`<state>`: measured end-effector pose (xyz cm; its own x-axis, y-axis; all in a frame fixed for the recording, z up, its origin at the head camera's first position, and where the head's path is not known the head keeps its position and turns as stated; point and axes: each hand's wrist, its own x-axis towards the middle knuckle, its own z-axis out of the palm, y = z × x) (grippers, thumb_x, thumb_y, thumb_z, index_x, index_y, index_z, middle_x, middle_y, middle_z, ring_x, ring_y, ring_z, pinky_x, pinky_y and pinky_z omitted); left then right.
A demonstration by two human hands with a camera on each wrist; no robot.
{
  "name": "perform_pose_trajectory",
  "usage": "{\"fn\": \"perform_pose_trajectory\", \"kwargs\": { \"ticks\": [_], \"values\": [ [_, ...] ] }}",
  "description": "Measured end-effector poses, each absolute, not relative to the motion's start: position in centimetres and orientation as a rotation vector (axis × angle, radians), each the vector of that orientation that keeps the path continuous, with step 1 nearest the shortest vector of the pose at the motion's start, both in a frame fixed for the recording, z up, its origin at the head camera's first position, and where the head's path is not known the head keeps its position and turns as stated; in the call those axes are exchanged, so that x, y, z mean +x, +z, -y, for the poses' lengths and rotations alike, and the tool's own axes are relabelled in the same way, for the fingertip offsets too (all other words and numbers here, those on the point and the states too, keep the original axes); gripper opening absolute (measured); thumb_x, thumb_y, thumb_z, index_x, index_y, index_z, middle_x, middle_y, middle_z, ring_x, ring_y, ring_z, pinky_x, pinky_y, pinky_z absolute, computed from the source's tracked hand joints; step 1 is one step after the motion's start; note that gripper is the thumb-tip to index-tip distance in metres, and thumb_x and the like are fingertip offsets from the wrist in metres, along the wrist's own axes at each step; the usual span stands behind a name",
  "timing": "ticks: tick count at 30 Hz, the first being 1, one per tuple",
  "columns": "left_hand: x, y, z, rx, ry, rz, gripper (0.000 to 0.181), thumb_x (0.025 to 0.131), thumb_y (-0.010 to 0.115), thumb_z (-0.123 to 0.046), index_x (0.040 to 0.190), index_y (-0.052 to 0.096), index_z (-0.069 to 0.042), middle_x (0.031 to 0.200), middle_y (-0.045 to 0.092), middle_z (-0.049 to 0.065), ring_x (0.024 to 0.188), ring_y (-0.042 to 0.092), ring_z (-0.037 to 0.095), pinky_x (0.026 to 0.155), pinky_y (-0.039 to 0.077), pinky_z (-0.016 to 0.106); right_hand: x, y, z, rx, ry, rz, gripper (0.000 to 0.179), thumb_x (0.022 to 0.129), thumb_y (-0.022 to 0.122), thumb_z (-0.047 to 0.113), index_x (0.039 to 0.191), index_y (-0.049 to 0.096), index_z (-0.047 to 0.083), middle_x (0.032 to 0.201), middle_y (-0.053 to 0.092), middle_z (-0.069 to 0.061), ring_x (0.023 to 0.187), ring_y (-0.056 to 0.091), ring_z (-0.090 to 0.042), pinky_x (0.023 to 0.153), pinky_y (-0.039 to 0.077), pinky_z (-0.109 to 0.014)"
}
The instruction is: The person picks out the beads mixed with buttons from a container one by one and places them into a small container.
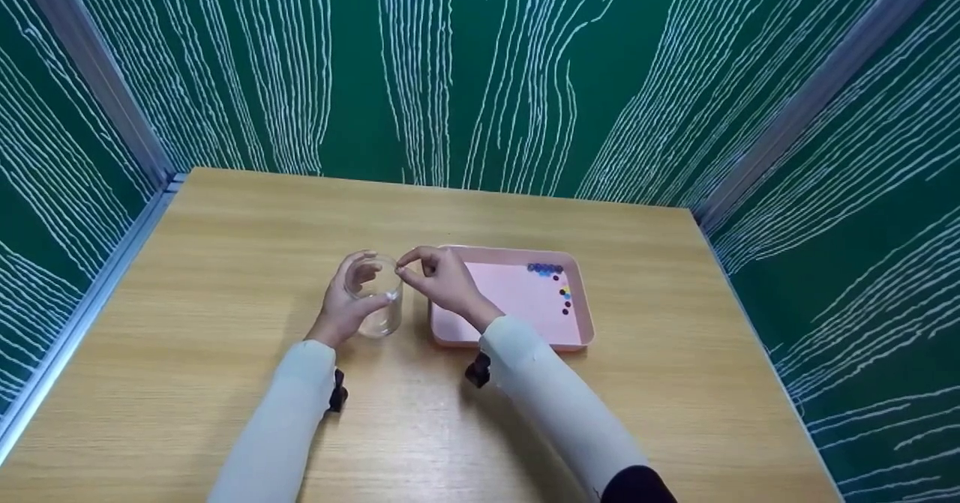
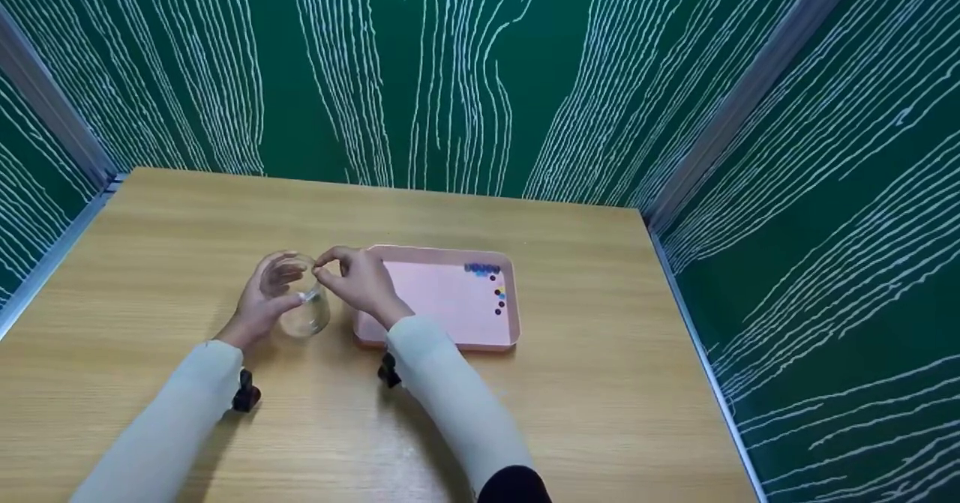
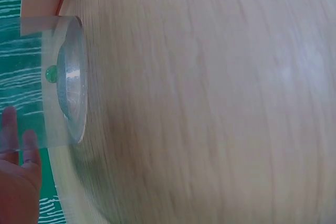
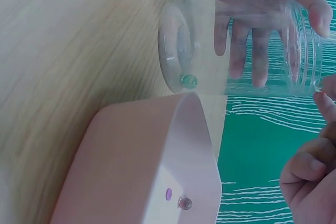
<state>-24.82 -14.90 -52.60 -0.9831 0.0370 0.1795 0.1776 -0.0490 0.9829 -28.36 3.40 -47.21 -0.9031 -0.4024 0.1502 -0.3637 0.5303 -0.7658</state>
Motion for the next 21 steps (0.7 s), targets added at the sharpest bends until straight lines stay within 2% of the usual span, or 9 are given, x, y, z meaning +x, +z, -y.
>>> {"fn": "perform_pose_trajectory", "kwargs": {
  "ticks": [7, 17, 21],
  "values": [
    [-23.8, -51.1, 15.0, -0.247, -2.176, 2.138, 0.068, 0.068, 0.071, -0.004, 0.126, 0.036, -0.010, 0.122, 0.045, 0.024, 0.111, 0.040, 0.028, 0.098, 0.019, 0.056, -28.3, -47.5, -3.0, -0.682, -1.335, -2.715, 0.011, 0.076, 0.061, 0.043, 0.086, 0.063, 0.037, 0.055, 0.040, 0.001, 0.051, 0.039, -0.016, 0.042, 0.031, -0.024],
    [-23.8, -50.7, 14.6, -0.280, -2.193, 2.092, 0.069, 0.067, 0.072, -0.004, 0.126, 0.036, -0.006, 0.119, 0.048, 0.022, 0.112, 0.040, 0.033, 0.096, 0.022, 0.057, -28.4, -47.7, -2.9, -0.672, -1.407, -2.693, 0.011, 0.076, 0.064, 0.033, 0.087, 0.061, 0.034, 0.054, 0.040, 0.001, 0.049, 0.039, -0.015, 0.040, 0.030, -0.023],
    [-23.7, -50.8, 14.7, -0.277, -2.191, 2.097, 0.069, 0.068, 0.072, -0.005, 0.126, 0.036, -0.007, 0.120, 0.046, 0.025, 0.112, 0.041, 0.032, 0.097, 0.021, 0.058, -28.3, -47.9, -2.7, -0.651, -1.447, -2.676, 0.012, 0.075, 0.064, 0.031, 0.086, 0.060, 0.034, 0.054, 0.040, 0.002, 0.050, 0.039, -0.014, 0.041, 0.030, -0.023]
  ]
}}
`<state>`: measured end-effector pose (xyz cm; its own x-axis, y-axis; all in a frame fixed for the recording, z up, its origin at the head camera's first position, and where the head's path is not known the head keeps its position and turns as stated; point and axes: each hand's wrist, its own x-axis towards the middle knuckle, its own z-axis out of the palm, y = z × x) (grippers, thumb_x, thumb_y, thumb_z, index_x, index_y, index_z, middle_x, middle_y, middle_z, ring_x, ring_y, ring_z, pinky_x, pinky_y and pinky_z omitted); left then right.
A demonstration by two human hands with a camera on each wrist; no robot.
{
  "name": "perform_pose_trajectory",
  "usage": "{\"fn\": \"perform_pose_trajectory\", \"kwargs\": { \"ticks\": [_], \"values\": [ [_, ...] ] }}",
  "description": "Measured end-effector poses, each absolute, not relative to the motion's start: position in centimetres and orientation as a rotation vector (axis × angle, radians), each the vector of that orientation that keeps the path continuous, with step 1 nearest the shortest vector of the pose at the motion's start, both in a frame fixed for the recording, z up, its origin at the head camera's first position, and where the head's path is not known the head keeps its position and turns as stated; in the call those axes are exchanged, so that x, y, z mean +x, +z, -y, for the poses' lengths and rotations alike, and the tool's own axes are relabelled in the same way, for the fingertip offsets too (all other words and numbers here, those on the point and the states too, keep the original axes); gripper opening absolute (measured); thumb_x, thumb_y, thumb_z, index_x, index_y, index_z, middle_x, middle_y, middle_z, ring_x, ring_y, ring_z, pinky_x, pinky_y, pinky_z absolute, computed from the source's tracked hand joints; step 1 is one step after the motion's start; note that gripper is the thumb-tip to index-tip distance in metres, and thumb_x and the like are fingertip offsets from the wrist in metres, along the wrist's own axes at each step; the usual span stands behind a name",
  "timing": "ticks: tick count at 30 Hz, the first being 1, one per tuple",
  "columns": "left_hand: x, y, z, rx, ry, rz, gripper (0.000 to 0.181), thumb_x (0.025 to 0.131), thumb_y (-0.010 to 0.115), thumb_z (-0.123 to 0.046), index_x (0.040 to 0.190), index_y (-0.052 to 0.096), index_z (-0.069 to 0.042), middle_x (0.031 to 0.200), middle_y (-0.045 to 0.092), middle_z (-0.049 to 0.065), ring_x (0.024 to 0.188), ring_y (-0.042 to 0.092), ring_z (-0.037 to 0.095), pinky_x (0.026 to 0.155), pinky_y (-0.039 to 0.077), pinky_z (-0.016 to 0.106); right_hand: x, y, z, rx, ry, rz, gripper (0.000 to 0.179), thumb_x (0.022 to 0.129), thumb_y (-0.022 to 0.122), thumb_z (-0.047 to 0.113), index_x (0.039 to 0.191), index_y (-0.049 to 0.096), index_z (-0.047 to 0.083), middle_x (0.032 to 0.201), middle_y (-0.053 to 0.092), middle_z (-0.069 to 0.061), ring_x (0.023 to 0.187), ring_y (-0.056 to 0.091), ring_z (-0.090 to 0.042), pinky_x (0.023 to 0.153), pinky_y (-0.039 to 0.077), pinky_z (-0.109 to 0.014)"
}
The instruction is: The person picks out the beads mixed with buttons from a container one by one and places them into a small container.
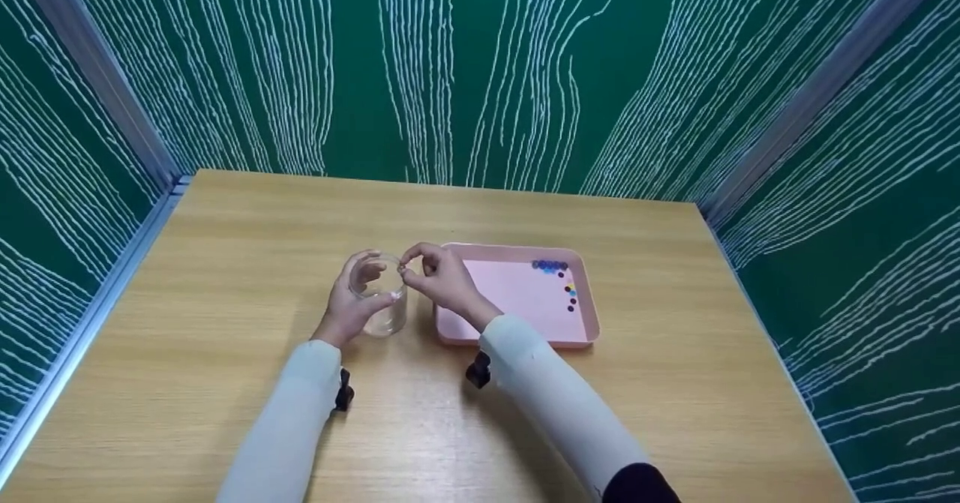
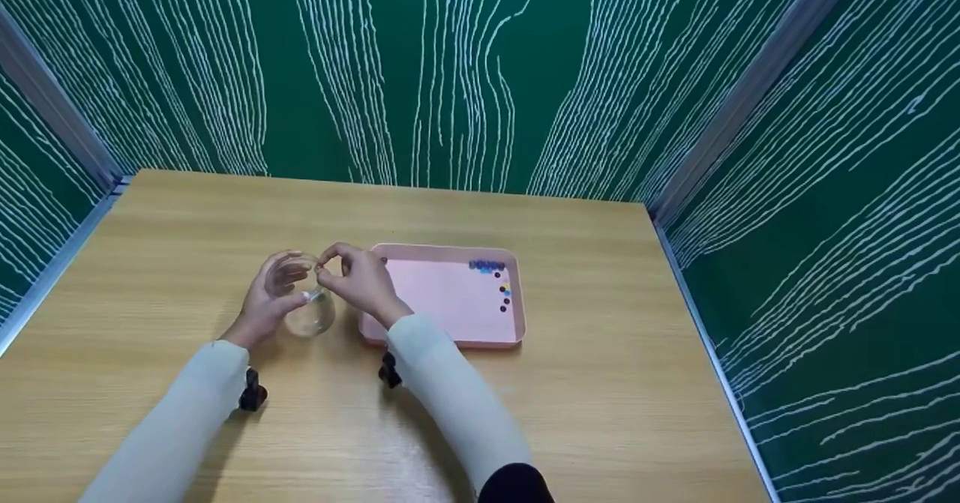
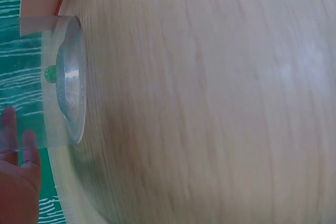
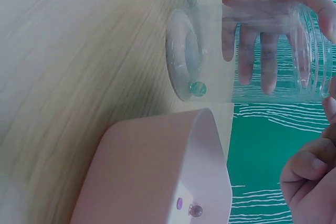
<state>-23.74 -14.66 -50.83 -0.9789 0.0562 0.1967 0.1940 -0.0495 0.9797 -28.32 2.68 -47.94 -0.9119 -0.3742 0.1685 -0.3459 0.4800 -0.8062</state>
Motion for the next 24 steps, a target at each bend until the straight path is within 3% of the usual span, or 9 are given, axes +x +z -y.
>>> {"fn": "perform_pose_trajectory", "kwargs": {
  "ticks": [13, 17, 24],
  "values": [
    [-23.7, -50.5, 14.4, -0.261, -2.214, 2.073, 0.069, 0.067, 0.069, 0.001, 0.126, 0.035, -0.003, 0.119, 0.045, 0.025, 0.111, 0.039, 0.032, 0.095, 0.021, 0.058, -28.4, -48.5, -2.2, -0.652, -1.616, -2.582, 0.015, 0.074, 0.063, 0.021, 0.088, 0.060, 0.025, 0.050, 0.036, 0.002, 0.044, 0.034, -0.013, 0.037, 0.025, -0.022],
    [-23.7, -50.5, 14.5, -0.268, -2.218, 2.065, 0.068, 0.066, 0.070, 0.000, 0.125, 0.036, -0.004, 0.117, 0.048, 0.020, 0.110, 0.040, 0.032, 0.094, 0.024, 0.059, -28.4, -48.7, -2.1, -0.613, -1.641, -2.576, 0.016, 0.074, 0.062, 0.021, 0.089, 0.060, 0.026, 0.051, 0.036, 0.002, 0.044, 0.034, -0.013, 0.036, 0.024, -0.022],
    [-23.7, -50.7, 14.5, -0.286, -2.192, 2.072, 0.069, 0.067, 0.070, -0.001, 0.126, 0.035, -0.002, 0.116, 0.049, 0.020, 0.112, 0.041, 0.032, 0.095, 0.024, 0.051, -28.3, -49.2, -2.0, -0.573, -1.681, -2.540, 0.017, 0.074, 0.062, 0.021, 0.089, 0.059, 0.028, 0.050, 0.036, 0.003, 0.044, 0.033, -0.012, 0.036, 0.024, -0.021]
  ]
}}
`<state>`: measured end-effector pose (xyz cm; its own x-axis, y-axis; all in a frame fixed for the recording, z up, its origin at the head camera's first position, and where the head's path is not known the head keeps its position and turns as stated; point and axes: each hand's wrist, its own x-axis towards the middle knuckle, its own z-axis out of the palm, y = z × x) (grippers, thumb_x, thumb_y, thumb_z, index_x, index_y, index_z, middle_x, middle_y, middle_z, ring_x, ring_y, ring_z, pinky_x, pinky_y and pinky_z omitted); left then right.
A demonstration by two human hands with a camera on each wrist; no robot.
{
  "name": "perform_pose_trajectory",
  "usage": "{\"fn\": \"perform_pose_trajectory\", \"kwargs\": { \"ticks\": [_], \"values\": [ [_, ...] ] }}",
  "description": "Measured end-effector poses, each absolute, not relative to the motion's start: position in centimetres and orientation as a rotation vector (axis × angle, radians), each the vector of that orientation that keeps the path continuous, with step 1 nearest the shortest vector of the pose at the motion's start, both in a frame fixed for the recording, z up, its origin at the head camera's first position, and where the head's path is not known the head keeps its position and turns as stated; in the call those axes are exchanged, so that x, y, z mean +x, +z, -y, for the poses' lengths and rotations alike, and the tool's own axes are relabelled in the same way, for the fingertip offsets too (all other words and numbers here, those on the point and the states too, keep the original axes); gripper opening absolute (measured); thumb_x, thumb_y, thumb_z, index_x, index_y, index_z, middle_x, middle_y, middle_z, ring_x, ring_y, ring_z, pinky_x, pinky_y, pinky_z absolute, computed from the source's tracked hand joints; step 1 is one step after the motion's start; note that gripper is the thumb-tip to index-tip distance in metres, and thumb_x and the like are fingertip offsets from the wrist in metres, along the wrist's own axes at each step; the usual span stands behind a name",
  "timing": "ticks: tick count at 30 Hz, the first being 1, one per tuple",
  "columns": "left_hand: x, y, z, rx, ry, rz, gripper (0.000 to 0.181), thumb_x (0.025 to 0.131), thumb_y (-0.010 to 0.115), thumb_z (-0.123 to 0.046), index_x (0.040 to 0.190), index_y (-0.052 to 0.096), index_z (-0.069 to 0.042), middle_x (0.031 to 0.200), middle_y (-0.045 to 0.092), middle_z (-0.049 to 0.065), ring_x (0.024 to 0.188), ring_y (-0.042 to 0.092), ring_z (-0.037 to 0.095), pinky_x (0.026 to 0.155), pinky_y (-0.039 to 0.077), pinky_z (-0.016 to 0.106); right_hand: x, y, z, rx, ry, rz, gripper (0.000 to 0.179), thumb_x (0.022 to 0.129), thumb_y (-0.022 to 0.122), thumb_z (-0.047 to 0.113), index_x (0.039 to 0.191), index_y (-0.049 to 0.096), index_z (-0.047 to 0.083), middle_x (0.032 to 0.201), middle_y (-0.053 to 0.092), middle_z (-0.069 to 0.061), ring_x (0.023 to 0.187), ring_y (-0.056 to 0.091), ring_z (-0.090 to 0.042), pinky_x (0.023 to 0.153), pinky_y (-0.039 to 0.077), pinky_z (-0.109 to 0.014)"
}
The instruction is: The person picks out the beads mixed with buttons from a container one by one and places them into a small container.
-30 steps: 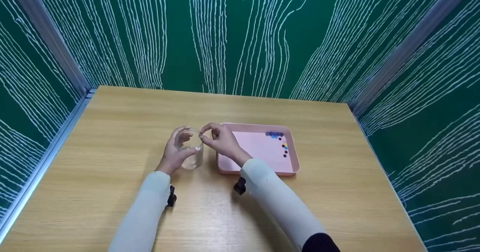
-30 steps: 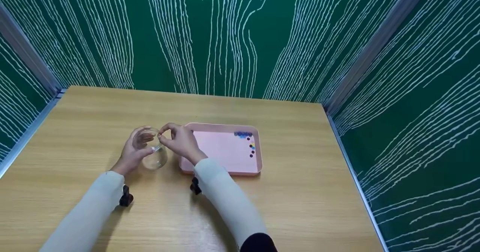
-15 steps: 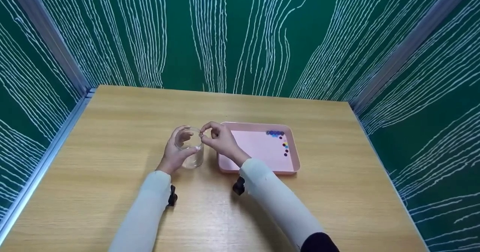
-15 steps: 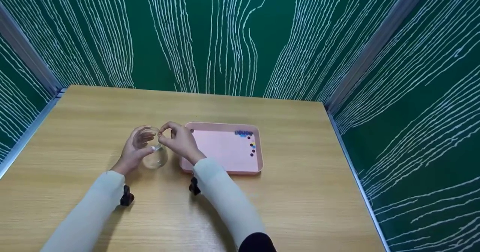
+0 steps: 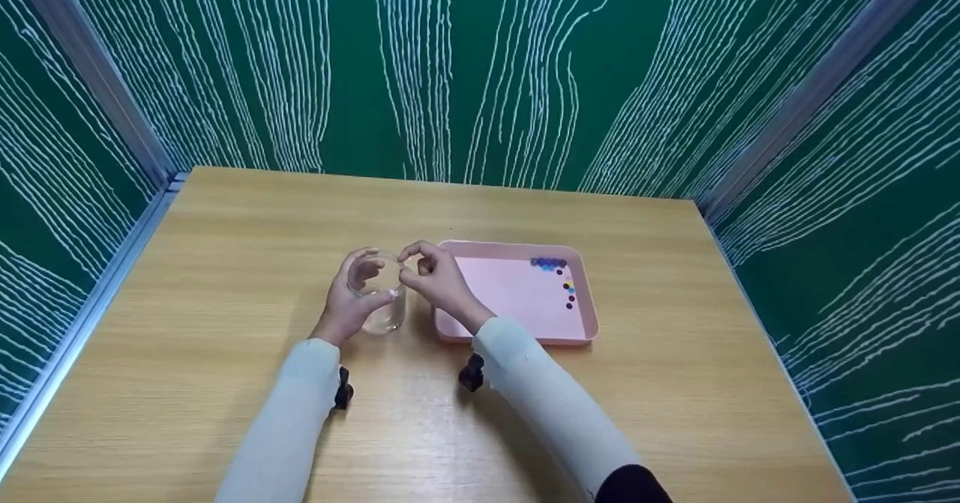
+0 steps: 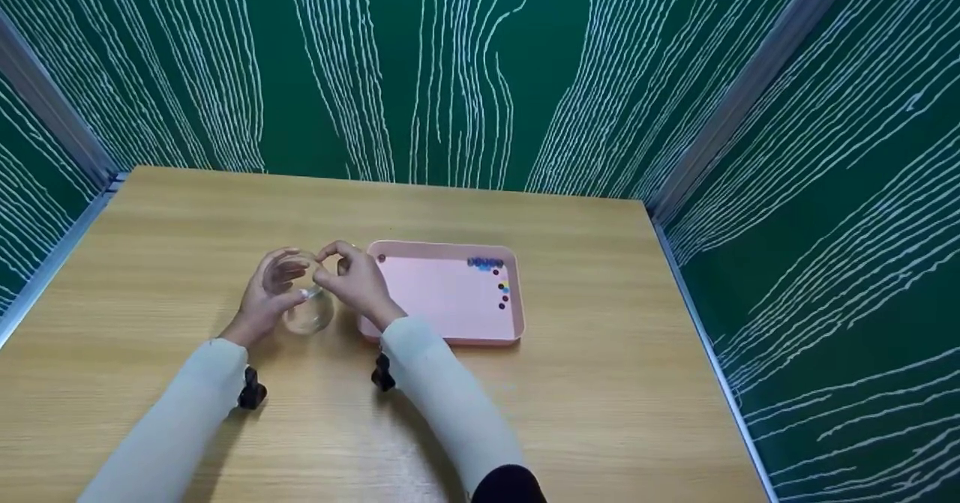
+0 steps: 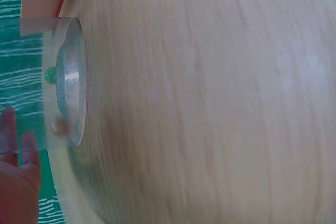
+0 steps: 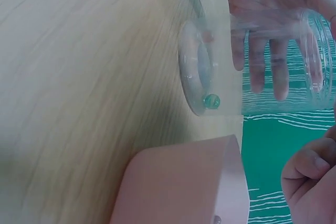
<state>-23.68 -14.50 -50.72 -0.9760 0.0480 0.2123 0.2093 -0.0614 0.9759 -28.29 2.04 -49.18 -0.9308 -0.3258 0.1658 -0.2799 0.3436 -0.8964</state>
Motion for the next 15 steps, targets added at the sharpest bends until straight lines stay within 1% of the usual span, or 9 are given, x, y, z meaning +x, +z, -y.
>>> {"fn": "perform_pose_trajectory", "kwargs": {
  "ticks": [4, 7, 10, 13, 15],
  "values": [
    [-23.8, -50.8, 14.4, -0.281, -2.180, 2.069, 0.068, 0.067, 0.071, -0.002, 0.125, 0.036, -0.003, 0.115, 0.050, 0.019, 0.111, 0.042, 0.031, 0.094, 0.024, 0.054, -28.4, -49.2, -2.2, -0.584, -1.710, -2.516, 0.018, 0.074, 0.062, 0.019, 0.090, 0.060, 0.026, 0.050, 0.035, 0.002, 0.044, 0.032, -0.012, 0.037, 0.024, -0.022],
    [-24.0, -51.1, 14.5, -0.267, -2.168, 2.075, 0.068, 0.066, 0.071, -0.002, 0.125, 0.036, -0.004, 0.114, 0.051, 0.016, 0.109, 0.043, 0.030, 0.093, 0.027, 0.056, -28.3, -48.9, -2.3, -0.593, -1.711, -2.492, 0.018, 0.074, 0.062, 0.018, 0.091, 0.060, 0.024, 0.050, 0.035, 0.002, 0.044, 0.032, -0.011, 0.038, 0.024, -0.022],
    [-24.1, -51.5, 14.6, -0.255, -2.170, 2.080, 0.068, 0.066, 0.072, -0.002, 0.125, 0.038, -0.007, 0.113, 0.053, 0.012, 0.108, 0.044, 0.027, 0.092, 0.029, 0.055, -27.7, -47.9, -2.4, -0.590, -1.705, -2.464, 0.018, 0.075, 0.062, 0.016, 0.093, 0.061, 0.019, 0.051, 0.036, 0.000, 0.044, 0.033, -0.011, 0.038, 0.026, -0.022],
    [-24.1, -51.5, 14.6, -0.255, -2.173, 2.101, 0.069, 0.067, 0.071, -0.003, 0.126, 0.036, -0.007, 0.115, 0.052, 0.011, 0.109, 0.043, 0.025, 0.093, 0.029, 0.055, -26.9, -46.8, -2.5, -0.586, -1.705, -2.454, 0.019, 0.076, 0.061, 0.014, 0.095, 0.061, 0.014, 0.052, 0.036, -0.002, 0.044, 0.033, -0.011, 0.038, 0.026, -0.021],
    [-23.9, -51.1, 14.6, -0.264, -2.194, 2.102, 0.068, 0.068, 0.070, -0.002, 0.126, 0.035, -0.006, 0.116, 0.050, 0.013, 0.111, 0.041, 0.027, 0.094, 0.028, 0.057, -26.7, -46.4, -2.4, -0.587, -1.708, -2.456, 0.020, 0.076, 0.061, 0.012, 0.096, 0.061, 0.011, 0.052, 0.036, -0.004, 0.043, 0.032, -0.010, 0.037, 0.026, -0.021]
  ]
}}
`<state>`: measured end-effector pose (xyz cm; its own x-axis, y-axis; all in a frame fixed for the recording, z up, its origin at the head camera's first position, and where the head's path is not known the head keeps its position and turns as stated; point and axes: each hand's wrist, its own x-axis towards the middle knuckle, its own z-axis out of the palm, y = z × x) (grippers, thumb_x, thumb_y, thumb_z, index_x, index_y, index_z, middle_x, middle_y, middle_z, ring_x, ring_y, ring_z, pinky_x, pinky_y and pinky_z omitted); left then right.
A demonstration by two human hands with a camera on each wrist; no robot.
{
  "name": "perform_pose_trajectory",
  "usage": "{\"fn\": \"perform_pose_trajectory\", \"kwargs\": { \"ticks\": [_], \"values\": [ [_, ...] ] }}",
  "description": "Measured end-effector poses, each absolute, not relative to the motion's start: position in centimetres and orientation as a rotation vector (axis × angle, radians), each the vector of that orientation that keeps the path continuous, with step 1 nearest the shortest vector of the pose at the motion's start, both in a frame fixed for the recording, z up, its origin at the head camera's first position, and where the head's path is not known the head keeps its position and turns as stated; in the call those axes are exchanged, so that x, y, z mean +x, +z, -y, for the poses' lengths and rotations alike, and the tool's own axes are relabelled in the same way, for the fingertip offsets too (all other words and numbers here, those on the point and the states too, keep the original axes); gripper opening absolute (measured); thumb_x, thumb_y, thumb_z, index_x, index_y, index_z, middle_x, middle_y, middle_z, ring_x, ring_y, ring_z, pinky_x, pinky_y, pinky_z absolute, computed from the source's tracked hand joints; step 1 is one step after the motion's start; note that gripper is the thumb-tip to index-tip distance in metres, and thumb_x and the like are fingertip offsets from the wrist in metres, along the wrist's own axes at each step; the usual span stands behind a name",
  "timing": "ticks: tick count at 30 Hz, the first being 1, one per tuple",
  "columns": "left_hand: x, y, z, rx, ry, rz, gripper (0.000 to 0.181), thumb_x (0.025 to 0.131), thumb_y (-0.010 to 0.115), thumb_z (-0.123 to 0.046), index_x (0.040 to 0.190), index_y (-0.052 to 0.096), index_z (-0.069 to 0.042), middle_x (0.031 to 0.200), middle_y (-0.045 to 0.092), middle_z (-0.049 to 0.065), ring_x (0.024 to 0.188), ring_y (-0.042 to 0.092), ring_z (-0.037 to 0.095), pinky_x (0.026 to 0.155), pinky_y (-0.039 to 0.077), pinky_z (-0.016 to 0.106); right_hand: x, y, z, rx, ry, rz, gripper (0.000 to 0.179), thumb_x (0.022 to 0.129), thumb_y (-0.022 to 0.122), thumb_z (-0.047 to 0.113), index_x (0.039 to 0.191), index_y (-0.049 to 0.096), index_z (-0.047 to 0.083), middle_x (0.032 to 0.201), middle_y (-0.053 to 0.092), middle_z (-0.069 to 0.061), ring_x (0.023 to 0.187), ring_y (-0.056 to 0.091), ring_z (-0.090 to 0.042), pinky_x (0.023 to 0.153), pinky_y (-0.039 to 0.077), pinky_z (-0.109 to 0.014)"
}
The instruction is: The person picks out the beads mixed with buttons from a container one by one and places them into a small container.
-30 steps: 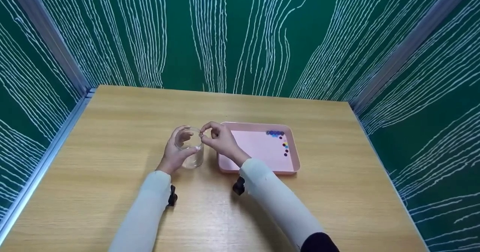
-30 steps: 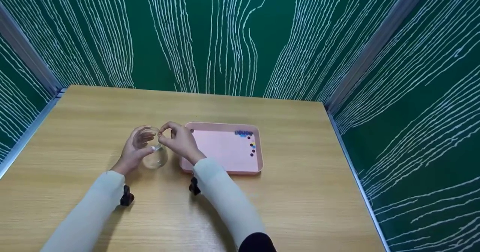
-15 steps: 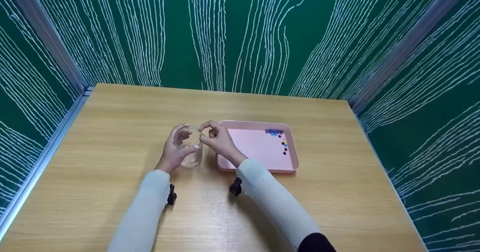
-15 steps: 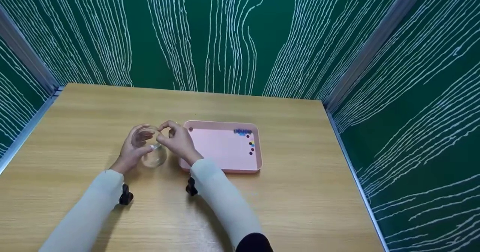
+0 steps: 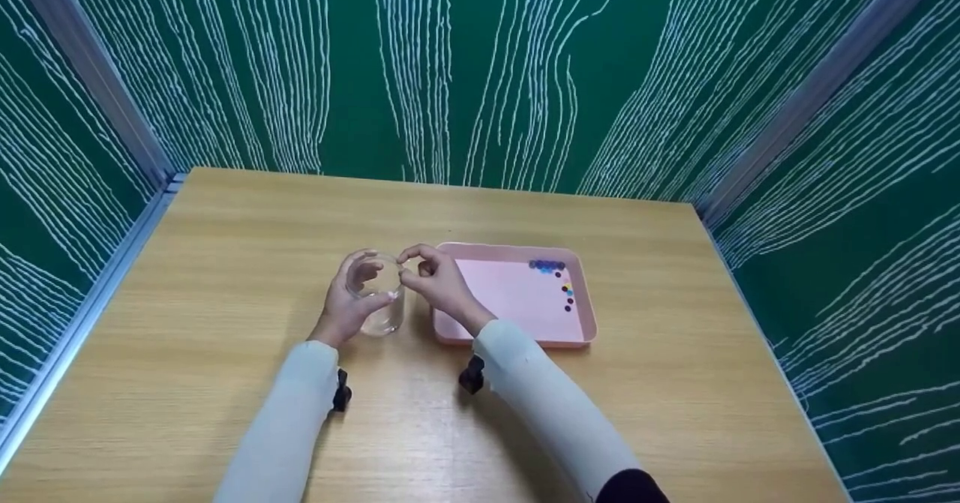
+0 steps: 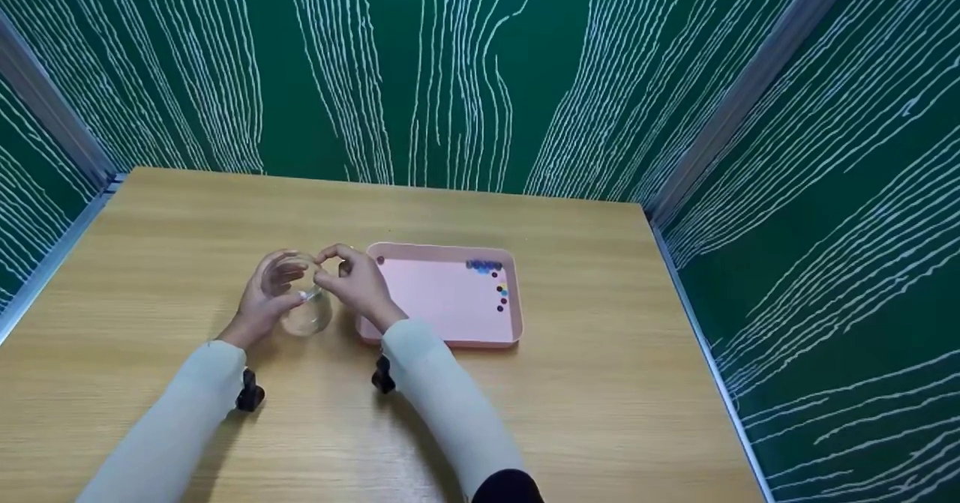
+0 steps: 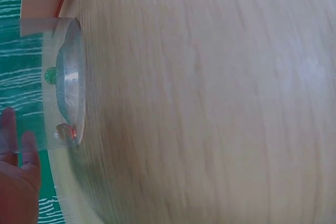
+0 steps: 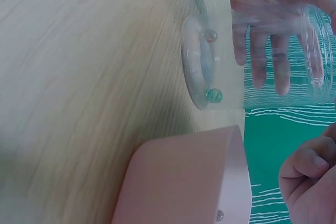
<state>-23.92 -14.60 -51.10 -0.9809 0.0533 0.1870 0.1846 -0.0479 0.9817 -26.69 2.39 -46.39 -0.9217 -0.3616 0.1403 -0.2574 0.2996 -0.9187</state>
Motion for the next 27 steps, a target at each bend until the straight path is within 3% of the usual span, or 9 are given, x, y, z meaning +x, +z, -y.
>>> {"fn": "perform_pose_trajectory", "kwargs": {
  "ticks": [6, 11, 15, 19, 22, 27],
  "values": [
    [-23.7, -50.8, 14.6, -0.273, -2.249, 2.043, 0.068, 0.067, 0.068, 0.003, 0.126, 0.034, -0.002, 0.117, 0.046, 0.022, 0.112, 0.039, 0.032, 0.094, 0.026, 0.058, -27.3, -47.2, -2.5, -0.540, -1.702, -2.435, 0.018, 0.077, 0.063, 0.017, 0.094, 0.063, 0.018, 0.054, 0.038, -0.002, 0.045, 0.034, -0.012, 0.037, 0.027, -0.021],
    [-24.3, -51.8, 14.7, -0.259, -2.238, 2.037, 0.067, 0.066, 0.071, 0.000, 0.123, 0.039, -0.010, 0.118, 0.047, 0.023, 0.114, 0.039, 0.037, 0.095, 0.027, 0.056, -28.3, -48.2, -2.8, -0.562, -1.667, -2.460, 0.017, 0.077, 0.064, 0.029, 0.095, 0.062, 0.028, 0.056, 0.039, 0.001, 0.048, 0.037, -0.014, 0.038, 0.029, -0.022],
    [-24.8, -52.9, 14.9, -0.266, -2.203, 2.034, 0.065, 0.065, 0.073, -0.004, 0.121, 0.042, -0.016, 0.117, 0.049, 0.022, 0.113, 0.041, 0.036, 0.096, 0.026, 0.056, -27.4, -46.4, -3.2, -0.618, -1.660, -2.453, 0.024, 0.080, 0.062, 0.027, 0.103, 0.060, 0.020, 0.057, 0.039, -0.001, 0.049, 0.037, -0.014, 0.040, 0.030, -0.024],
    [-24.9, -53.0, 15.0, -0.265, -2.189, 2.053, 0.066, 0.066, 0.072, -0.004, 0.123, 0.040, -0.015, 0.117, 0.050, 0.020, 0.112, 0.043, 0.030, 0.097, 0.023, 0.056, -26.7, -45.1, -3.7, -0.625, -1.626, -2.479, 0.028, 0.081, 0.061, 0.024, 0.107, 0.059, 0.015, 0.058, 0.039, -0.002, 0.049, 0.036, -0.013, 0.041, 0.031, -0.023],
    [-24.8, -52.7, 15.0, -0.266, -2.187, 2.064, 0.068, 0.066, 0.071, -0.002, 0.124, 0.038, -0.012, 0.117, 0.050, 0.019, 0.111, 0.043, 0.028, 0.098, 0.020, 0.054, -27.2, -45.6, -4.0, -0.606, -1.622, -2.498, 0.029, 0.081, 0.061, 0.027, 0.108, 0.058, 0.018, 0.058, 0.039, -0.002, 0.049, 0.036, -0.013, 0.040, 0.030, -0.024],
    [-24.2, -51.8, 14.6, -0.269, -2.232, 2.046, 0.067, 0.067, 0.069, 0.003, 0.125, 0.037, -0.007, 0.119, 0.046, 0.026, 0.110, 0.042, 0.029, 0.096, 0.023, 0.056, -28.4, -47.5, -4.8, -0.540, -1.606, -2.567, 0.028, 0.079, 0.061, 0.036, 0.105, 0.058, 0.028, 0.058, 0.040, -0.001, 0.050, 0.039, -0.015, 0.040, 0.032, -0.024]
  ]
}}
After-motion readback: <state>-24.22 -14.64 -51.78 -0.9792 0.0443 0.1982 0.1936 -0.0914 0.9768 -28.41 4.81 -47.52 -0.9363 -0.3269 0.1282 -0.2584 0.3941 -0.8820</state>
